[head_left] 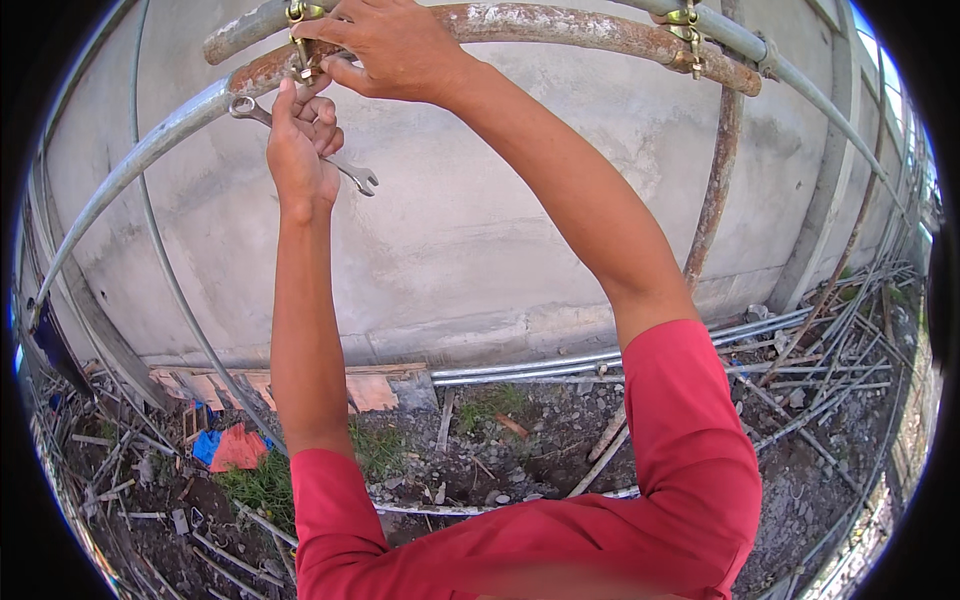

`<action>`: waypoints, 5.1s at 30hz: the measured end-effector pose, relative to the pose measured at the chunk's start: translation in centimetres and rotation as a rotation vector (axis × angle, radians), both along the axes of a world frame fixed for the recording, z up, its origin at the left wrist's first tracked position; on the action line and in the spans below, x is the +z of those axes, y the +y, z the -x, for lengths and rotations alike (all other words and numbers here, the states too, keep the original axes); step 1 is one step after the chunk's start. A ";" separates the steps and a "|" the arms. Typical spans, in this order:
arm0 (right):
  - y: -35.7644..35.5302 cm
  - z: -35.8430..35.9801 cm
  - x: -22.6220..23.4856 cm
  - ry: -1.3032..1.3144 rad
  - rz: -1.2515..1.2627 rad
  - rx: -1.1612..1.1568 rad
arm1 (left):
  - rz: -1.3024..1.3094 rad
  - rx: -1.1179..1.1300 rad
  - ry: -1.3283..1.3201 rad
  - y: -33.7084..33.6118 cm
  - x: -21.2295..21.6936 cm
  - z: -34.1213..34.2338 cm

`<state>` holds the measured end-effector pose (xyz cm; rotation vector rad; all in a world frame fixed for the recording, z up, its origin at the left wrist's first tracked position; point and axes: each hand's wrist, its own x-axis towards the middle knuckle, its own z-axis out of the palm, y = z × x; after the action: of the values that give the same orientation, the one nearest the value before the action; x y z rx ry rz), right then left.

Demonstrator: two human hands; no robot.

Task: The person positions a metal scaffolding pole against a wall and uses a wrench to tighten nuts on the pole's joints. The person repeatedly adjusts the pole and tightens multiple connection points to secure the structure.

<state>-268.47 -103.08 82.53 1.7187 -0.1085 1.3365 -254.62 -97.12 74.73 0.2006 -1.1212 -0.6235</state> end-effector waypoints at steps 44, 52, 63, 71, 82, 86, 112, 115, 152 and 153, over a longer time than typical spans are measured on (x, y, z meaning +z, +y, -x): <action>1.6 -0.3 0.1 0.032 -0.133 0.049 | -0.004 -0.069 0.083 -0.5 -0.2 0.9; 1.8 -0.2 0.1 0.030 -0.107 0.064 | 0.006 -0.042 0.057 -1.0 -0.2 0.2; 1.8 -0.2 0.0 0.026 -0.117 0.055 | 0.049 -0.212 0.178 -1.2 0.4 0.6; 1.6 -0.2 0.0 0.025 -0.117 0.046 | -0.077 -0.091 0.140 -1.3 0.5 0.6; 1.5 -0.2 0.1 0.023 -0.115 0.061 | -0.006 0.162 0.105 -1.3 0.3 0.6; 1.2 -0.2 0.1 0.030 -0.122 0.098 | 0.227 0.676 -0.021 -1.6 0.8 -0.2; -3.1 -11.0 -5.9 -0.147 -0.790 1.721 | -1.422 -0.091 0.377 14.7 -46.7 12.0; -3.1 -11.4 -6.0 -0.189 -0.654 1.498 | -1.495 -0.079 0.314 16.7 -48.8 15.6; 2.3 1.7 5.6 0.180 -0.038 -0.297 | 0.411 0.369 -0.126 -13.3 -3.4 1.3; 2.3 1.7 5.5 0.181 -0.035 -0.329 | 0.366 0.603 -0.209 -11.9 -3.4 -2.2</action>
<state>-270.20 -100.76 87.99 1.7545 -0.2994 0.9396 -252.46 -109.02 71.28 0.2755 -1.2758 0.1437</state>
